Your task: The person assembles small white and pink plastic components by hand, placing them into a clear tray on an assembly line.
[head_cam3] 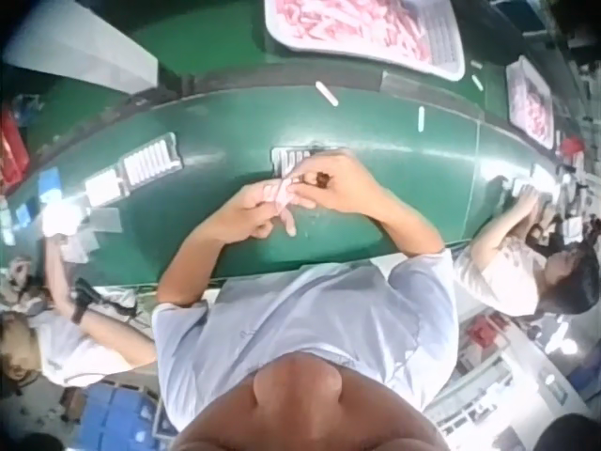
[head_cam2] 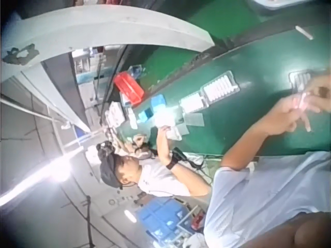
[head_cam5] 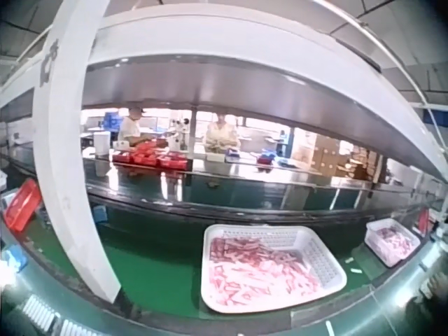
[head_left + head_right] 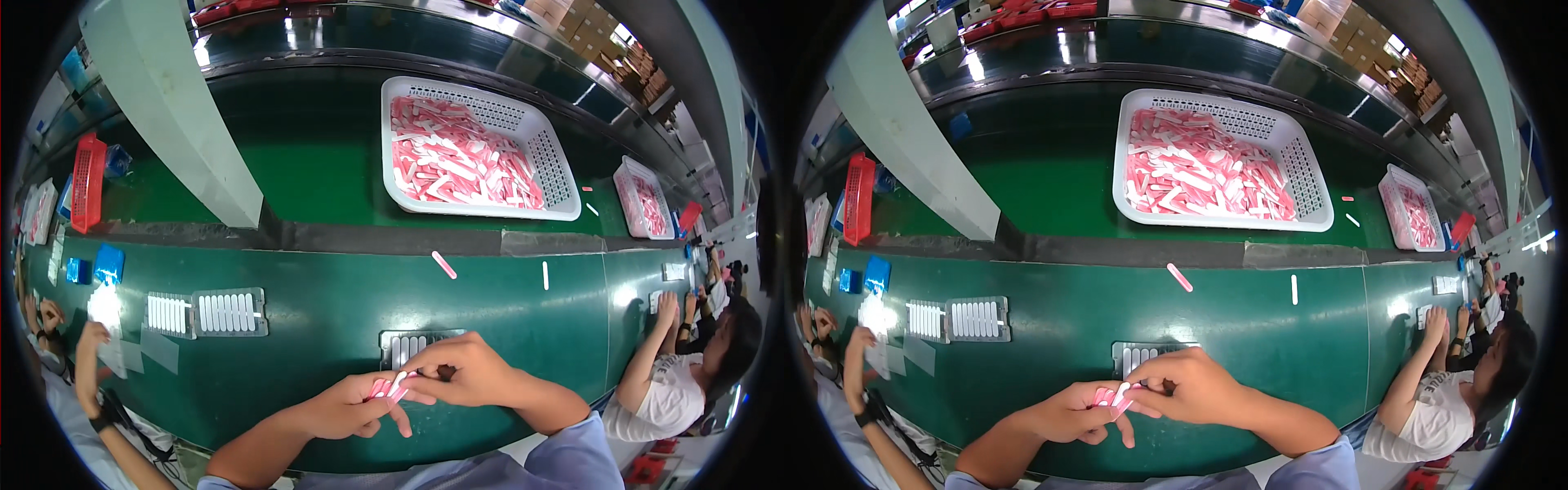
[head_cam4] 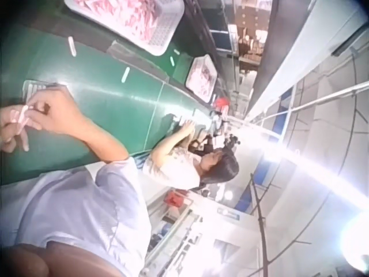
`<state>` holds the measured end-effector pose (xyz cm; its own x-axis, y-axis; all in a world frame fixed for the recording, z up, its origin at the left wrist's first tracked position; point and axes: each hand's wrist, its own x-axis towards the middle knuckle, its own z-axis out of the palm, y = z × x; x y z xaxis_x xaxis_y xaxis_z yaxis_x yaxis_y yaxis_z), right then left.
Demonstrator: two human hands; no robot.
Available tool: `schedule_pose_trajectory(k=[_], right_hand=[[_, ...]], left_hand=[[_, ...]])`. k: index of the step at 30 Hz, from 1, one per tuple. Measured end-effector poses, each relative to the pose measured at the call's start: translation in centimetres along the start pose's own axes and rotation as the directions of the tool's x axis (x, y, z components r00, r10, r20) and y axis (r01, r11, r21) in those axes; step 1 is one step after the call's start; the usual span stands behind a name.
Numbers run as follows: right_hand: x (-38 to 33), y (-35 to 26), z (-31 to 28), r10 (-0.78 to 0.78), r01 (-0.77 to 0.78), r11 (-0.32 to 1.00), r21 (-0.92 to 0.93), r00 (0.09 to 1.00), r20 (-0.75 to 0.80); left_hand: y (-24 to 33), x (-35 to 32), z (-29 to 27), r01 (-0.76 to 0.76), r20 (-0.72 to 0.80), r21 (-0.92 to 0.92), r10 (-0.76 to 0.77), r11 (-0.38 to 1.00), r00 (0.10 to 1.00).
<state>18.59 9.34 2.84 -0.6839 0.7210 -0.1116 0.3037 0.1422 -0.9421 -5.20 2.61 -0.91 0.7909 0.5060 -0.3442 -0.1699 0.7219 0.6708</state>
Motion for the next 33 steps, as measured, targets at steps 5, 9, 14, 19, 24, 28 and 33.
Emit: schedule_pose_trajectory(k=[5, 9, 14, 19, 24, 28, 33], right_hand=[[0.4, 1.6, -2.7, 0.203, -0.176, 0.945, 0.277, 0.976, -0.073], [0.4, 2.3, -5.1, 0.107, -0.112, 0.993, 0.048, 0.988, 0.111], [0.6, 1.1, -3.3, -0.034, 0.072, 0.842, -0.534, 0.996, 0.081], [0.9, 0.8, -3.5, 0.020, 0.022, 0.884, -0.466, 0.996, 0.085], [1.1, 1.1, -2.7, -0.094, 0.084, 0.896, -0.437, 0.996, 0.000], [1.0, -1.7, -1.0, -0.227, 0.220, 0.951, -0.215, 0.974, -0.008], [0.3, -0.2, 0.8, -0.151, 0.176, 0.951, -0.253, 0.982, 0.116]], left_hand=[[0.7, -0.4, 0.4, -0.046, -0.101, -0.016, 0.044, 0.999, 0.994], [0.5, -0.4, 0.1, -0.042, -0.109, -0.049, 0.036, 0.998, 0.993], [0.9, -0.4, 0.2, -0.035, -0.101, -0.037, 0.031, 0.999, 0.994], [0.8, -0.4, 0.1, -0.046, -0.099, -0.036, 0.042, 0.998, 0.994], [0.7, -0.4, -0.3, -0.059, -0.031, -0.026, 0.058, 0.998, 0.998], [0.7, -0.5, 0.1, -0.060, -0.039, -0.022, 0.059, 0.998, 0.997], [0.8, -0.4, 0.4, -0.054, -0.103, -0.039, 0.050, 0.998, 0.993]])
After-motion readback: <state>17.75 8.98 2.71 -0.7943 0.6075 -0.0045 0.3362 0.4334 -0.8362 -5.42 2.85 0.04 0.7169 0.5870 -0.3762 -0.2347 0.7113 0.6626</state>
